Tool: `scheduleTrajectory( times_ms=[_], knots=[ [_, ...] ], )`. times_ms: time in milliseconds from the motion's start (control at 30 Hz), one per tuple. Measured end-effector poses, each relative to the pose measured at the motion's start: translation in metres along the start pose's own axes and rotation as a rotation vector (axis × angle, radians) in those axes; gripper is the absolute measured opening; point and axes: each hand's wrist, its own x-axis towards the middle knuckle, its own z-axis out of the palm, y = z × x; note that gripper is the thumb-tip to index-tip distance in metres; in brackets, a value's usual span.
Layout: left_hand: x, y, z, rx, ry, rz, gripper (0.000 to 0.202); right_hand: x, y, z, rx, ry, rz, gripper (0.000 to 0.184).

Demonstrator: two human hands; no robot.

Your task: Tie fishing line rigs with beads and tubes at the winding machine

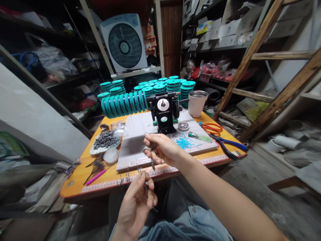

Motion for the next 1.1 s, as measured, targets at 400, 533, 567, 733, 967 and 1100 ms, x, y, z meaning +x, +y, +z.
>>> scheduleTrajectory(
  times_ms=[400,533,567,733,967,1100],
  knots=[
    [-0.005,-0.007,-0.006,-0.032,0.034,-0.025,0.025,0.001,0.003,-0.001,-0.008,0.009,-0.001,0.031],
    [-0.004,-0.009,-0.008,-0.048,0.031,-0.043,0.025,0.001,0.003,-0.001,-0.011,0.008,-0.005,0.031],
    [-0.005,-0.01,-0.009,-0.052,0.028,-0.053,0.026,0.001,0.004,-0.002,-0.011,0.01,-0.007,0.031],
    [-0.014,-0.019,-0.017,-0.065,-0.016,-0.126,0.024,0.001,0.005,-0.007,-0.008,0.017,-0.011,0.031],
    [-0.025,-0.023,-0.029,-0.102,-0.085,-0.143,0.019,0.001,0.008,-0.006,-0.009,0.006,-0.016,0.032],
    [-0.027,-0.022,-0.031,-0.111,-0.086,-0.123,0.02,0.002,0.008,-0.004,-0.011,-0.001,-0.013,0.032]
  ],
)
